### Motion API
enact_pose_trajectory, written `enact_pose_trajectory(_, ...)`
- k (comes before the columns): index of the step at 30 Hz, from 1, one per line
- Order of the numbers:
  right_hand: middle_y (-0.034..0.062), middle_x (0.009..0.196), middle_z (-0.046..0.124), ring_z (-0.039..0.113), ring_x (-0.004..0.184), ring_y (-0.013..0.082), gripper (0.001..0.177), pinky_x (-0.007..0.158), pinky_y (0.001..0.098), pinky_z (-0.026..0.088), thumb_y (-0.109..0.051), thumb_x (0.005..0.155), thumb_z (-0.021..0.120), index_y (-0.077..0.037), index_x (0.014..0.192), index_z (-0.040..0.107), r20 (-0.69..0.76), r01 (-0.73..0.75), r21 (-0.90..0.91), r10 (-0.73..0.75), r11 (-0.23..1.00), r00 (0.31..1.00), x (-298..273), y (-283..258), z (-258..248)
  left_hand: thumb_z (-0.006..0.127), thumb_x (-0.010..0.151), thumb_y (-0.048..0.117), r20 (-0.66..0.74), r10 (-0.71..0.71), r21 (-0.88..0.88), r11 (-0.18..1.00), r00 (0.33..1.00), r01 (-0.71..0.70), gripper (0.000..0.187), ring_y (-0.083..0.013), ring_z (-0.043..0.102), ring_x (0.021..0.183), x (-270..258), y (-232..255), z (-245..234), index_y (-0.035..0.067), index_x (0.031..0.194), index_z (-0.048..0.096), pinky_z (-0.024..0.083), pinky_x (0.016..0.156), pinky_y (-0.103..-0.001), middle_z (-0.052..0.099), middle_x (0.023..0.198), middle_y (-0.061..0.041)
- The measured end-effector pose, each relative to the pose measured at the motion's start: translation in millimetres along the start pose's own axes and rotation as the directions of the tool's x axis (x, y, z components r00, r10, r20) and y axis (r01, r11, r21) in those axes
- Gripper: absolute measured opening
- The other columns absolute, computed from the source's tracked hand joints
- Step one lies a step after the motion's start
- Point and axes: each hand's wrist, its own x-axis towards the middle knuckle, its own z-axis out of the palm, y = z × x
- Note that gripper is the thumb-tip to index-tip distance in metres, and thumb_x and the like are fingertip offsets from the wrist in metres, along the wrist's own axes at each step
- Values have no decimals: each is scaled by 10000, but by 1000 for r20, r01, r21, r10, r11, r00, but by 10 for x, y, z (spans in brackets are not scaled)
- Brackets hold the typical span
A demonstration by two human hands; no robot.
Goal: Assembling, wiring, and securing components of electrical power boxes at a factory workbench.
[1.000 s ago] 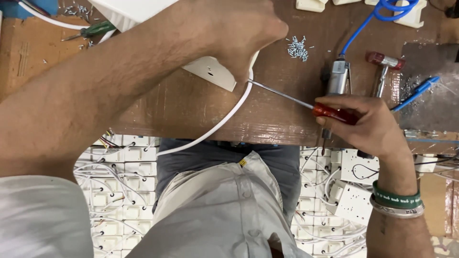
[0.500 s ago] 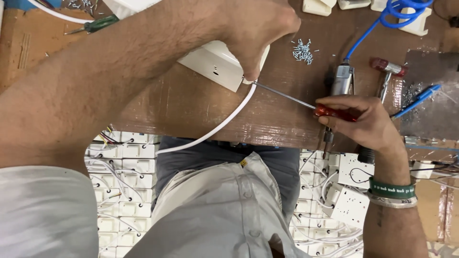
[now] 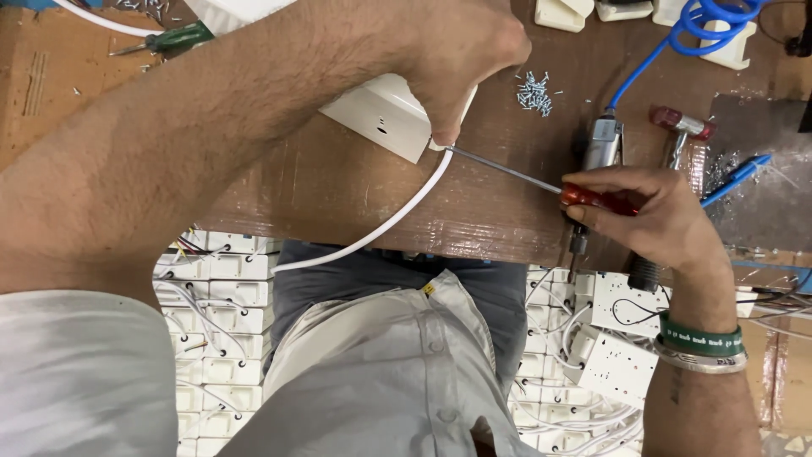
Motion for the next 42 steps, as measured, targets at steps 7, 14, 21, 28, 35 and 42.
enact_pose_trajectory(7, 75, 959, 775, 704, 814, 104, 283, 680, 246, 564, -22, 807, 824, -6, 1074, 731, -62, -93, 33, 95, 995, 994, -102, 78, 98, 979, 528, 359, -45, 10, -114, 993, 999, -15, 744, -333, 681, 931, -245, -76, 63, -3, 1094, 659, 544, 791, -448, 687, 960, -172)
enact_pose_trajectory(14, 61, 987, 770, 693, 831, 54, 230, 683, 202, 558, -77, 840, 835, -18, 1051, 767, -199, 101, -146, -129, 984, 972, -165, -45, 230, 915, 573, 515, -263, 88, 114, 992, 961, -59, 911, -378, 591, 1089, -533, -3, 295, 32, 1267, 576, 476, 895, -503, 575, 1166, -201)
enact_pose_trajectory(21, 82, 796, 784, 582, 619, 113, 210, 510, 268, 439, -92, 971, 766, -20, 1165, 801, 38, -326, 149, 324, 933, 945, -168, 400, 231, 879, 627, 507, -309, 108, 96, 992, 945, -82, 828, -397, 595, 1103, -554, 15, 260, 24, 1234, 587, 466, 938, -495, 576, 1145, -215)
enact_pose_trajectory(28, 35, 852, 769, 712, 706, 83, 285, 606, 238, 588, -154, 756, 856, -37, 992, 747, -175, -65, -69, 53, 995, 983, -187, 30, 339, 869, 630, 460, -315, 82, 57, 996, 946, -67, 781, -410, 610, 1097, -570, 43, 220, 21, 1215, 595, 473, 934, -498, 577, 1133, -224)
enact_pose_trajectory(35, 56, 748, 753, 674, 574, 107, 237, 524, 285, 529, -200, 807, 817, -61, 997, 789, -227, -140, -180, 98, 974, 969, -210, -77, 415, 840, 691, 443, -292, 66, 2, 998, 954, -68, 693, -405, 628, 1051, -577, 64, 122, 8, 1176, 605, 481, 916, -498, 580, 1112, -226)
enact_pose_trajectory(42, 47, 773, 675, 499, 635, 160, 246, 532, 339, 392, -284, 974, 722, -85, 1116, 711, 304, -680, 227, 612, 698, 730, -115, 28, 286, 849, 679, 426, -248, 47, -21, 998, 967, -54, 713, -401, 629, 1040, -578, 65, 110, 8, 1199, 599, 478, 936, -495, 584, 1114, -218)
